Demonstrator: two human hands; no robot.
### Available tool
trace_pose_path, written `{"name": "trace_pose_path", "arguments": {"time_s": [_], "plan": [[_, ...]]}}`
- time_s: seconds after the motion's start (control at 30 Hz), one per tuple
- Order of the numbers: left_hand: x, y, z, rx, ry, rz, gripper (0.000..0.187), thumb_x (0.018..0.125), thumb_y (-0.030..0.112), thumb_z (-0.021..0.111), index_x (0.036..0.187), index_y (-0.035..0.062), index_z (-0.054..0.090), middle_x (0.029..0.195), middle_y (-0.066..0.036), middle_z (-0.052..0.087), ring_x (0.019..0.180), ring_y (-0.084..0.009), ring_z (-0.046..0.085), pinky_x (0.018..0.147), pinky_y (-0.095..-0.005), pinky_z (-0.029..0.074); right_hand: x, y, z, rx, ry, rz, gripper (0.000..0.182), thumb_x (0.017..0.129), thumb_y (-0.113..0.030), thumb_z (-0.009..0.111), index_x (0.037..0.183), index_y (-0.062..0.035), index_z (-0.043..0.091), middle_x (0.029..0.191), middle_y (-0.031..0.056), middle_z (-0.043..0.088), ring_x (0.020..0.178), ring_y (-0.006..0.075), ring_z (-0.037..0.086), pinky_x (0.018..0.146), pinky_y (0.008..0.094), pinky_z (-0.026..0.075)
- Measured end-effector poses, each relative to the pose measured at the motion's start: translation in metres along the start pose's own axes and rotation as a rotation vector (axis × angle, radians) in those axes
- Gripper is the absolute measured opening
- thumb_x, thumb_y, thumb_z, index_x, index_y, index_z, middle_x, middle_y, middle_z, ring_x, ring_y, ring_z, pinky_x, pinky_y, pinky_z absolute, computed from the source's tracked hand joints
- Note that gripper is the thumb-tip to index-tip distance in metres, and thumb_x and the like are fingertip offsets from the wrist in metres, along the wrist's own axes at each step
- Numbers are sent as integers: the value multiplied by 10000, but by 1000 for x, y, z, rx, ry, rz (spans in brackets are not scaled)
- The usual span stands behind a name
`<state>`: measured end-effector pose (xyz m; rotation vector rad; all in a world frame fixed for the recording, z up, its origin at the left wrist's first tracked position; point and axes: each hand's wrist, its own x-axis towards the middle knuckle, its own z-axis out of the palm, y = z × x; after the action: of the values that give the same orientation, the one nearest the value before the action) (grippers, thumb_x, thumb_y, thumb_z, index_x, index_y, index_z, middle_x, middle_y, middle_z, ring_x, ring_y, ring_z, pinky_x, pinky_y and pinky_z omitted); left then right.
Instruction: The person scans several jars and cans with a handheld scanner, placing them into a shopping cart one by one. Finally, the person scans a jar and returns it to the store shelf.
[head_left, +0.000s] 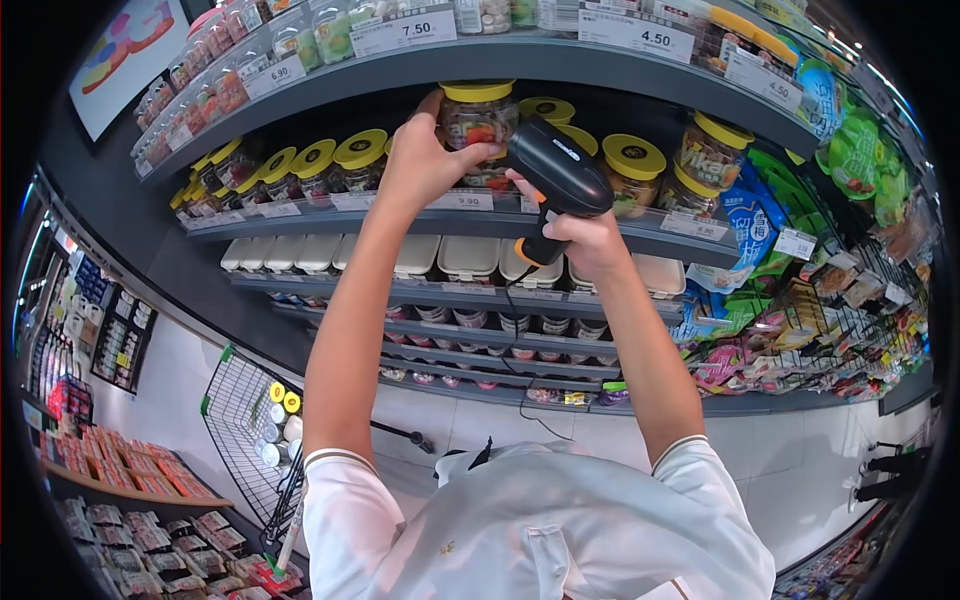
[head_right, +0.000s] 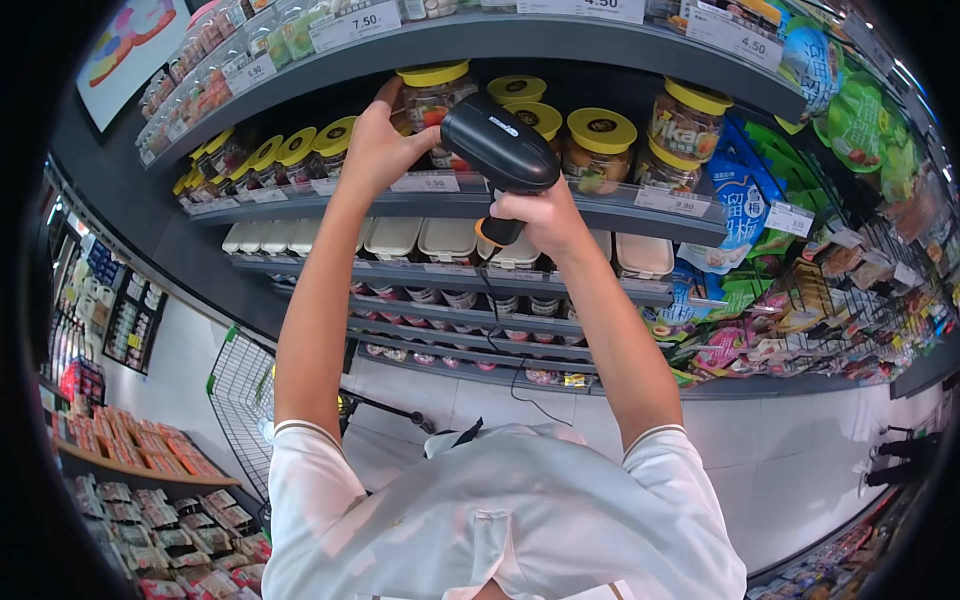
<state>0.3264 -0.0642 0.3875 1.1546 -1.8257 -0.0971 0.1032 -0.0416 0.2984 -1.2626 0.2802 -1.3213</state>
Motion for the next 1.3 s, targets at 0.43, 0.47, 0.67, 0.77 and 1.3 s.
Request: {"name": "trace_pose_path", "arguments": {"time_s": [0.43,0.47,0.67,0.77,1.3], "plan": [[8,-19,7,105,-66,9,983,618,386,937,1383,-26,477,1134,-246,710,1076,-368,696,943,-411,543,1,1,-8,35,-13,-3,809,545,78,528,1353,50,562,1397,221,566,1375,436,479,1235,555,269],[8,-19,6,119,-64,5,1002,608,389,940,1388,-27,469,1139,-247,708,1081,-371,694,948,-411,542,1,1,-7,33,-10,-3,808,545,79,528,1352,48,563,1398,220,565,1377,438,477,1235,561,266],[20,-7,-4,147,-160,-62,1079,545,378,955,1417,-12,453,1225,-233,678,1134,-344,674,984,-374,524,1,-1,-2,7,-8,-18,823,544,89,538,1365,41,551,1420,203,554,1391,431,462,1236,596,239],[28,-24,3,-18,-202,-37,1048,533,379,955,1387,-17,494,1232,-210,677,1137,-317,667,988,-353,517,1,-1,-3,0,-22,-9,823,551,95,539,1372,37,544,1426,195,553,1396,423,457,1237,610,230],[25,-26,0,-3,-184,63,1079,519,417,951,1385,-37,496,1253,-246,652,1169,-341,648,999,-359,507,-7,-2,3,-68,-33,-20,850,551,105,535,1400,99,485,1426,286,518,1388,461,456,1224,607,238]]}}
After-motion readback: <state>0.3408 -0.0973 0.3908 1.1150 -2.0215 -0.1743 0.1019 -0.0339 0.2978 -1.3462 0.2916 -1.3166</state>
